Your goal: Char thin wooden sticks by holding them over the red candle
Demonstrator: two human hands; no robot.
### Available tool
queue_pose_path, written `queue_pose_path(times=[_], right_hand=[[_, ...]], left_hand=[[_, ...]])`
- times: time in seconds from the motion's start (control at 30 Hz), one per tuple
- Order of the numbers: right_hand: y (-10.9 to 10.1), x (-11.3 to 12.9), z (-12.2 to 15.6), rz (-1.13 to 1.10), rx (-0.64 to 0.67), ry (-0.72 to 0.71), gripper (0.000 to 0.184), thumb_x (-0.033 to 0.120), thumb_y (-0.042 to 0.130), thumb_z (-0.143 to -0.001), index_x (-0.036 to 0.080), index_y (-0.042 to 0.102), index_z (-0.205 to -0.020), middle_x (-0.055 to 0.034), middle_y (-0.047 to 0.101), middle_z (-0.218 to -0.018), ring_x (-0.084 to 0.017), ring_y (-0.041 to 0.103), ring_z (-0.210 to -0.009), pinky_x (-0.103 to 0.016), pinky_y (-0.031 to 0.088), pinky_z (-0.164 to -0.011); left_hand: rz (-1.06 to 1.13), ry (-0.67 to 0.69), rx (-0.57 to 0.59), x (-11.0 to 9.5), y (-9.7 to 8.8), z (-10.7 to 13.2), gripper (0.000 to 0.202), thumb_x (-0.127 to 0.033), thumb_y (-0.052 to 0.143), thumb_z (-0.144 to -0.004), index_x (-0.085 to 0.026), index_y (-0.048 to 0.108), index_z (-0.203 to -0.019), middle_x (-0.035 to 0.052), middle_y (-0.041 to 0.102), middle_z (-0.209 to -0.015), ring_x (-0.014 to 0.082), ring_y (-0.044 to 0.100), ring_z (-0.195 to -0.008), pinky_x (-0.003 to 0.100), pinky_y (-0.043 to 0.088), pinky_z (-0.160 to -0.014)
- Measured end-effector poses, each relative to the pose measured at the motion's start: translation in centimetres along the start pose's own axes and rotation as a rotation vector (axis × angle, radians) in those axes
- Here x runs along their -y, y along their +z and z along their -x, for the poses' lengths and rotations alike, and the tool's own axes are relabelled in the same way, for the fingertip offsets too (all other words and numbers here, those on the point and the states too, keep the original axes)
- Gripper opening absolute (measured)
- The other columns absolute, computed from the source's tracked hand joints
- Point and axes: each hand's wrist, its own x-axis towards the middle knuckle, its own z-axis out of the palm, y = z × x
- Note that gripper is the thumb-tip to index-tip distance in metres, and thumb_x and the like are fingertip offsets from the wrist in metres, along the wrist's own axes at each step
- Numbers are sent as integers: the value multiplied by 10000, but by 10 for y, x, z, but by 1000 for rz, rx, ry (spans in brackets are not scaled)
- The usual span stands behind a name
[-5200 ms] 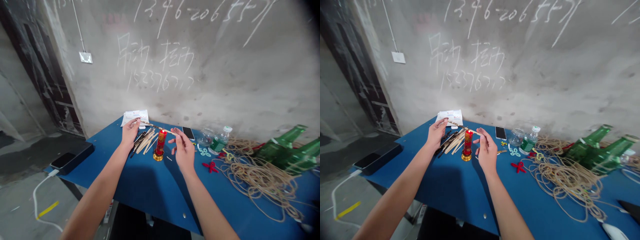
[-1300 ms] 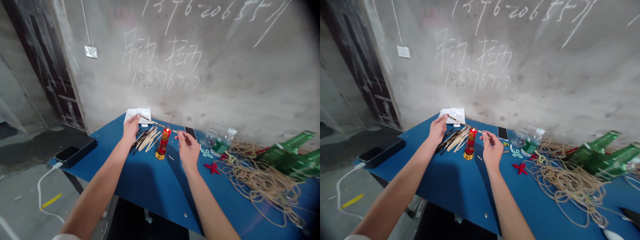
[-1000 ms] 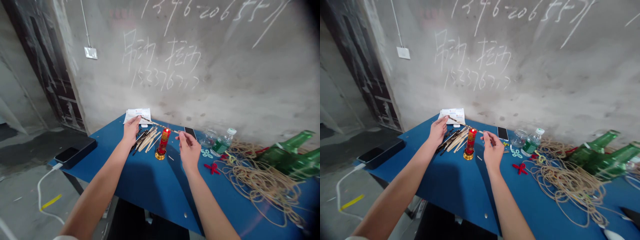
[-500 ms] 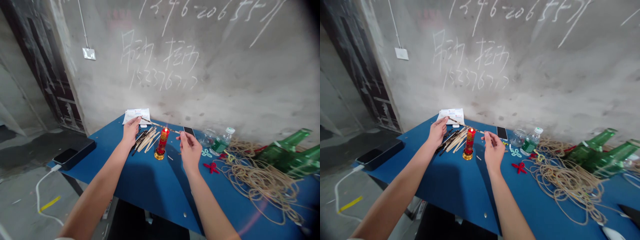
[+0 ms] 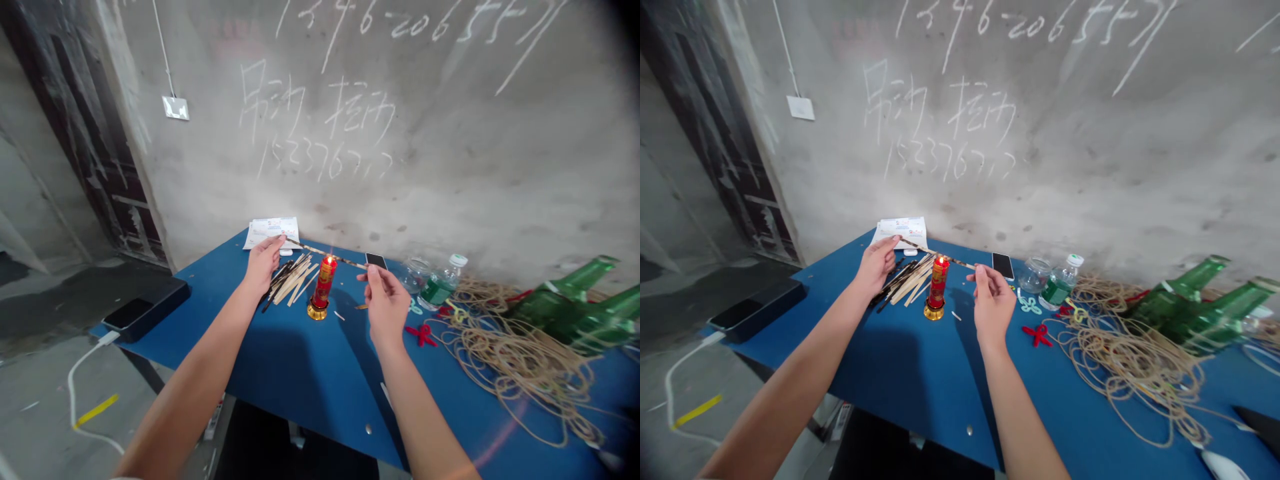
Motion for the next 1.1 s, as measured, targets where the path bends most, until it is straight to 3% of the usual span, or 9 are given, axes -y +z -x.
queue_pose_path(times=[0.47,1.1], right_hand=[[-10,7,-7,-73,-77,2,403,530,804,-777,174,771,-963,-86,777,-877,-88,463,-545,-231,316,-437],[-29,6,-21,-53,-114,62,359,437,854,-707,173,777,-939,-65,750,-797,-95,476,-546,-205,282,-414]], left_hand=[[-35,18,90,1,2,2,428,-369,856,-718,-146,760,-1071,-97,360,-510,37,248,-421,208,144,-414],[-93,-106,265,-12,-1,7,309,-301,824,-739,-154,807,-1010,-78,323,-472,47,197,-411,235,123,-411]])
